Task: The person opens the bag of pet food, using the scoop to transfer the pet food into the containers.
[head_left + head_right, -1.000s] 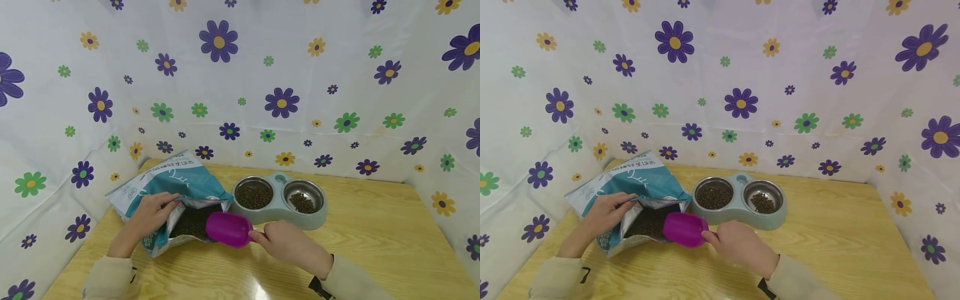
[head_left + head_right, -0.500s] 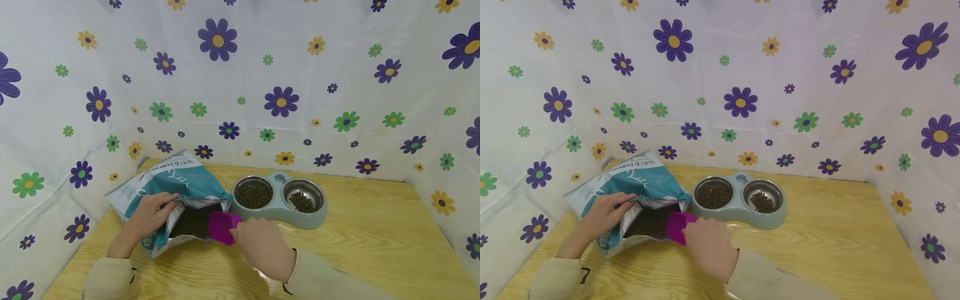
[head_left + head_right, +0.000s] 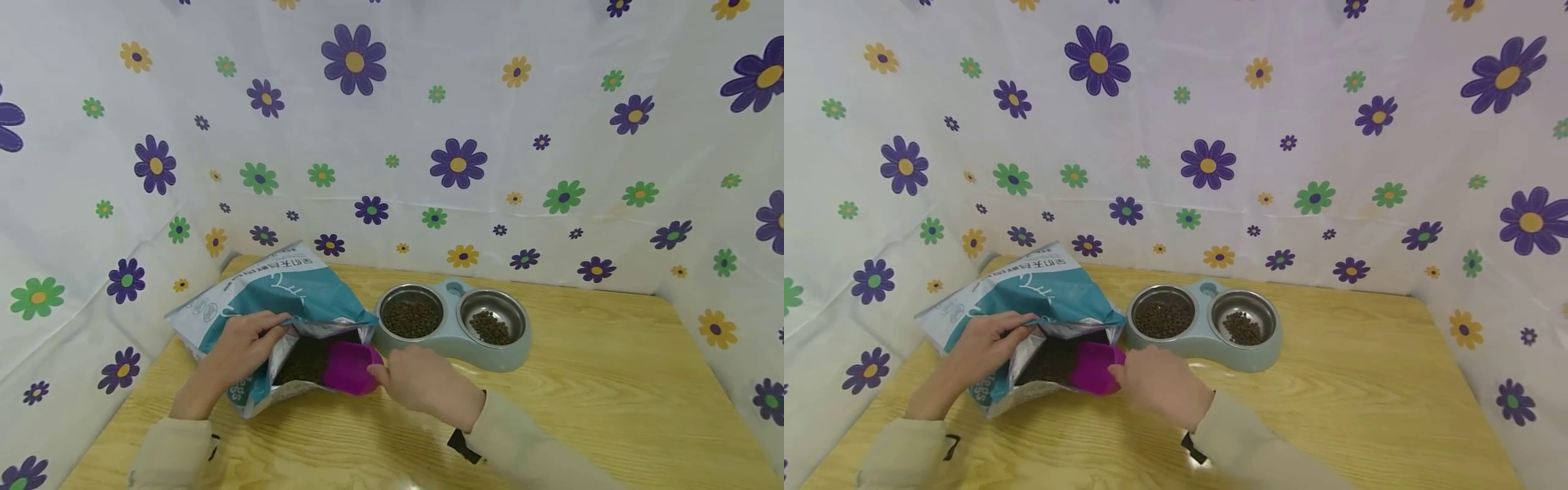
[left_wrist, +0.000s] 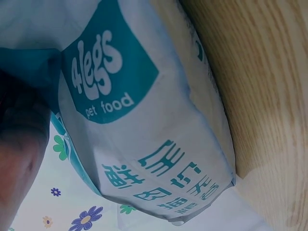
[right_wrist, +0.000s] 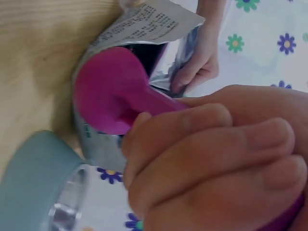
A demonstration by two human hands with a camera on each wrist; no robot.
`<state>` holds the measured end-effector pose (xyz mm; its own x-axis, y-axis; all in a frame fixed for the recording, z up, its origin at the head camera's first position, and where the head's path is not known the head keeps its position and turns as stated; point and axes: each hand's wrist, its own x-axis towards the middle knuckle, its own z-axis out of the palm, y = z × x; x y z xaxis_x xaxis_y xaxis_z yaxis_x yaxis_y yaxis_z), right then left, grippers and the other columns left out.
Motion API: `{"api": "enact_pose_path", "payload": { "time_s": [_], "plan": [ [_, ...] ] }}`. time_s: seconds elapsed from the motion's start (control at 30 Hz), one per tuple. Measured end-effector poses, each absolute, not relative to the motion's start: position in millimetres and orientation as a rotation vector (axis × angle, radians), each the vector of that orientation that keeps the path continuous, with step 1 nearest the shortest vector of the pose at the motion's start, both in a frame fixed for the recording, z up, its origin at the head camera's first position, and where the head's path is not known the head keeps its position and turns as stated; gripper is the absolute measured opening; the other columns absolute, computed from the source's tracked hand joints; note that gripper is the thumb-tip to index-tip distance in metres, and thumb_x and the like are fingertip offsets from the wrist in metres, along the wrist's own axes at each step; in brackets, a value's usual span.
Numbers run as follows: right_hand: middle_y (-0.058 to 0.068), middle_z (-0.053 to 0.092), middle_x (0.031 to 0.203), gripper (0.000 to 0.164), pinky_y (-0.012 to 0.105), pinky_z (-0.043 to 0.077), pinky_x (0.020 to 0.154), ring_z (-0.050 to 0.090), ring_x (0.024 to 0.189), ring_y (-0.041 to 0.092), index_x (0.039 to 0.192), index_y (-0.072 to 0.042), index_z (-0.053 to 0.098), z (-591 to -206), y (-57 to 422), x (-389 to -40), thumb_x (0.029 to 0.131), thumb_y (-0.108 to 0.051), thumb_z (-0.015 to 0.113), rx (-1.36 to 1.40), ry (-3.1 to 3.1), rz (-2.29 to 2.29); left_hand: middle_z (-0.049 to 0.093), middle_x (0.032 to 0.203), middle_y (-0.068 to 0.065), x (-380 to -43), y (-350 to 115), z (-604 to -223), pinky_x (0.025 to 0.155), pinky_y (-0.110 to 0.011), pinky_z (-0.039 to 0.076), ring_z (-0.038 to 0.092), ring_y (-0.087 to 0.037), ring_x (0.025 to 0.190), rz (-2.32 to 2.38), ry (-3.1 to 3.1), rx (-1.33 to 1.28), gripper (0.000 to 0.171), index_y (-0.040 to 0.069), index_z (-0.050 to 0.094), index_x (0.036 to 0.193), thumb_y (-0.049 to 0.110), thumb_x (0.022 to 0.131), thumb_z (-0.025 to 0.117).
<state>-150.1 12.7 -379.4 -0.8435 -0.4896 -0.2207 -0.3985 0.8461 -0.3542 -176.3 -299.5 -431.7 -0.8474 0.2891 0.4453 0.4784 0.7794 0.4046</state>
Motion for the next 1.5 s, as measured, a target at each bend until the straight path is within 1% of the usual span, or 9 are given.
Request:
{"api": "enact_pose_path", "payload": {
  "time_s": [0.1,0.3,0.5,0.63,0.8,0.87,1.07,1.33,1.5],
  "plan": [
    [-0.003,0.035,0.056,0.057,0.031,0.040,0.055,0.040,0.051,0.014,0.057,-0.017,0.041,-384,17,-154,0.107,-0.043,0.049,-0.637,2.664,-0.533,0.077,0.097,-0.002,-177,-300,-430,0.066,-0.025,0.050,0.058,-0.001,0.075,-0.728,-2.623,-0.575,0.024,0.005,0.077,0.119,0.005,0.098,0.064],
    [-0.004,0.036,0.053,0.059,0.029,0.041,0.056,0.041,0.049,0.013,0.056,-0.018,0.039,-387,19,-157,0.108,-0.043,0.048,-0.648,2.620,-0.606,0.078,0.100,-0.003,-177,-298,-429,0.069,-0.028,0.053,0.062,-0.003,0.079,-0.708,-2.631,-0.555,0.025,0.005,0.077,0.120,0.005,0.098,0.064],
    [-0.006,0.035,0.048,0.060,0.027,0.040,0.055,0.039,0.045,0.011,0.054,-0.018,0.038,-386,15,-159,0.108,-0.041,0.048,-0.721,2.606,-0.631,0.077,0.098,-0.003,-175,-297,-430,0.065,-0.024,0.048,0.056,0.001,0.074,-0.753,-2.618,-0.572,0.025,0.004,0.077,0.119,0.004,0.098,0.064],
    [-0.007,0.036,0.045,0.061,0.027,0.040,0.050,0.041,0.039,0.011,0.053,-0.019,0.038,-392,18,-160,0.108,-0.043,0.048,-0.684,2.557,-0.688,0.077,0.097,-0.004,-174,-298,-432,0.063,-0.023,0.046,0.053,0.002,0.072,-0.763,-2.601,-0.594,0.024,0.002,0.077,0.118,0.002,0.097,0.064],
    [-0.008,0.033,0.043,0.059,0.025,0.032,0.038,0.036,0.031,0.009,0.056,-0.020,0.040,-406,30,-165,0.108,-0.048,0.045,-0.666,2.431,-0.838,0.077,0.096,-0.003,-175,-300,-432,0.061,-0.023,0.044,0.051,0.002,0.069,-0.747,-2.577,-0.589,0.024,0.002,0.077,0.117,0.000,0.096,0.065],
    [-0.008,0.035,0.043,0.060,0.024,0.030,0.035,0.034,0.029,0.009,0.058,-0.017,0.045,-414,36,-168,0.108,-0.050,0.044,-0.666,2.383,-0.899,0.077,0.095,-0.004,-175,-300,-431,0.059,-0.022,0.043,0.049,0.002,0.067,-0.754,-2.574,-0.600,0.024,0.001,0.077,0.117,0.000,0.096,0.065],
    [-0.007,0.042,0.046,0.067,0.023,0.031,0.034,0.034,0.033,0.007,0.071,-0.002,0.063,-434,53,-167,0.106,-0.056,0.044,-0.648,2.285,-1.048,0.077,0.096,-0.005,-176,-299,-431,0.059,-0.022,0.042,0.048,0.002,0.067,-0.737,-2.586,-0.598,0.024,0.001,0.077,0.116,0.001,0.096,0.065],
    [-0.007,0.043,0.051,0.067,0.022,0.028,0.036,0.032,0.036,0.005,0.078,0.002,0.065,-444,69,-159,0.107,-0.054,0.044,-0.667,2.285,-1.152,0.078,0.097,-0.004,-175,-298,-430,0.063,-0.024,0.046,0.053,0.000,0.071,-0.713,-2.607,-0.566,0.024,0.003,0.078,0.116,0.003,0.096,0.065],
    [-0.006,0.046,0.054,0.066,0.021,0.029,0.039,0.033,0.040,0.006,0.084,0.004,0.067,-443,77,-158,0.107,-0.053,0.043,-0.666,2.241,-1.225,0.077,0.095,-0.002,-175,-298,-429,0.060,-0.023,0.044,0.050,0.001,0.068,-0.747,-2.605,-0.570,0.023,0.003,0.078,0.116,0.003,0.097,0.065]
  ]
}}
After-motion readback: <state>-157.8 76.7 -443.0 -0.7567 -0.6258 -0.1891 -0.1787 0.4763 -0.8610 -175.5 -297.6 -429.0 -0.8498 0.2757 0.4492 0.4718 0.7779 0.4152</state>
